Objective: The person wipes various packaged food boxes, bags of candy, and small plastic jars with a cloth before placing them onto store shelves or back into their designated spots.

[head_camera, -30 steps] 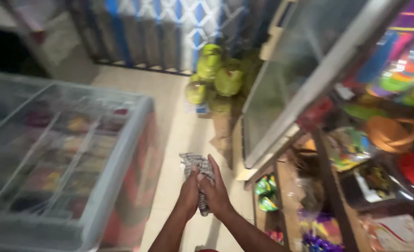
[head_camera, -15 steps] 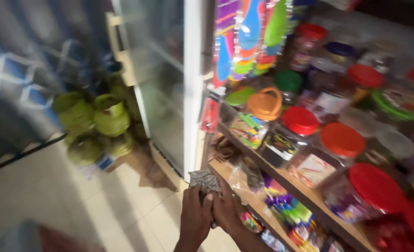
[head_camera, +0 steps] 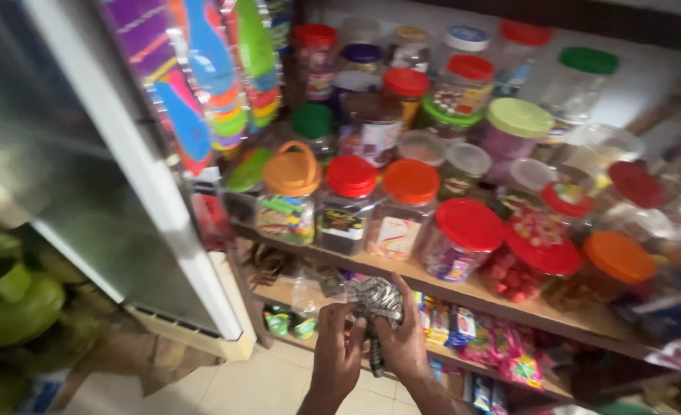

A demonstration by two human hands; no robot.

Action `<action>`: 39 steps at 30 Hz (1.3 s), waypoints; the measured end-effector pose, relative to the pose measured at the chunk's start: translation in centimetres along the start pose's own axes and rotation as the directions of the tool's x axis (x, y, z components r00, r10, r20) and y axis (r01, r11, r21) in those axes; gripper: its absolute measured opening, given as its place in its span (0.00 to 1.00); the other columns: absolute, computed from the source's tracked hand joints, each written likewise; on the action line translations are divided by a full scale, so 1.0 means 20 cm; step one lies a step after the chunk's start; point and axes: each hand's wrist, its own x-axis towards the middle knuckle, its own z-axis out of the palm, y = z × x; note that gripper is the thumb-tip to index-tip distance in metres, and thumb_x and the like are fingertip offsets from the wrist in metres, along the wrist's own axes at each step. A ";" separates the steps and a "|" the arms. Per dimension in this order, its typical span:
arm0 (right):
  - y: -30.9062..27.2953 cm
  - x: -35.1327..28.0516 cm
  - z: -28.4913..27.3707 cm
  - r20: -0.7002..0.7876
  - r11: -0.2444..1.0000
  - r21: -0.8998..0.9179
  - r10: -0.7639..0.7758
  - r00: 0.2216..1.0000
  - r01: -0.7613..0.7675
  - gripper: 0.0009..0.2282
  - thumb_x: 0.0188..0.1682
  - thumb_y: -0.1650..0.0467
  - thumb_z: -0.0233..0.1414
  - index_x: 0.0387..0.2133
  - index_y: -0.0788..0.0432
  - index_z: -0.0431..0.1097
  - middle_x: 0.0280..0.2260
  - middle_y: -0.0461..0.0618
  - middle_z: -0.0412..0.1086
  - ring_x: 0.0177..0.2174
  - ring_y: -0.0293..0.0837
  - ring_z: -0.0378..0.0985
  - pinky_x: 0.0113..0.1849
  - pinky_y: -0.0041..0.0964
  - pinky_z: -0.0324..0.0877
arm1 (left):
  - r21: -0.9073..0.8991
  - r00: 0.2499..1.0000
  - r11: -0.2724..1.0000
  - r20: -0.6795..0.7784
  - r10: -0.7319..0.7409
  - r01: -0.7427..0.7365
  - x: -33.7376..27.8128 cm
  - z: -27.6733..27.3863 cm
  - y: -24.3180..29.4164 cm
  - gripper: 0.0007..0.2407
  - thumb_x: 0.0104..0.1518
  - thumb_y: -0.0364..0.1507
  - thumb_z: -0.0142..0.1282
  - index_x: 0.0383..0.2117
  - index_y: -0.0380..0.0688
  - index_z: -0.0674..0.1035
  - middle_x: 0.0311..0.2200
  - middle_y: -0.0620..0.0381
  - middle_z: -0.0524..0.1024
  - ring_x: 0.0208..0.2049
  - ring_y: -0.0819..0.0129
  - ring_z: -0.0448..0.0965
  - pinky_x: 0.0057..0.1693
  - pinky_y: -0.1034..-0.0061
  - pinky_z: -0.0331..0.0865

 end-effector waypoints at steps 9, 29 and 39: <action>0.00 0.13 -0.46 -0.212 0.990 -0.007 0.133 0.968 -0.138 0.26 0.39 0.78 0.53 0.56 0.58 0.67 0.41 0.54 0.78 0.40 0.43 0.80 0.43 0.36 0.76 | -0.119 0.991 0.992 0.120 0.067 -0.053 0.16 0.45 0.13 0.11 0.63 0.27 0.52 0.50 0.38 0.73 0.46 0.48 0.69 0.37 0.62 0.81 0.38 0.72 0.79; -0.17 0.44 -1.16 -0.742 0.916 -0.400 -0.308 0.595 -0.025 0.25 0.44 0.76 0.55 0.59 0.62 0.63 0.45 0.57 0.73 0.42 0.47 0.78 0.44 0.38 0.74 | -0.184 0.888 0.915 0.234 0.395 -0.359 0.90 1.19 0.67 0.32 0.53 0.34 0.65 0.61 0.30 0.63 0.56 0.33 0.66 0.58 0.39 0.67 0.62 0.54 0.63; -0.36 0.93 -1.29 -0.214 0.651 -0.743 -0.454 0.865 0.158 0.24 0.45 0.67 0.58 0.57 0.59 0.67 0.51 0.64 0.73 0.50 0.65 0.75 0.52 0.54 0.69 | 0.014 0.864 0.886 0.226 0.449 -0.464 0.99 1.44 0.58 0.31 0.38 0.27 0.69 0.55 0.41 0.71 0.55 0.39 0.70 0.58 0.41 0.67 0.62 0.56 0.63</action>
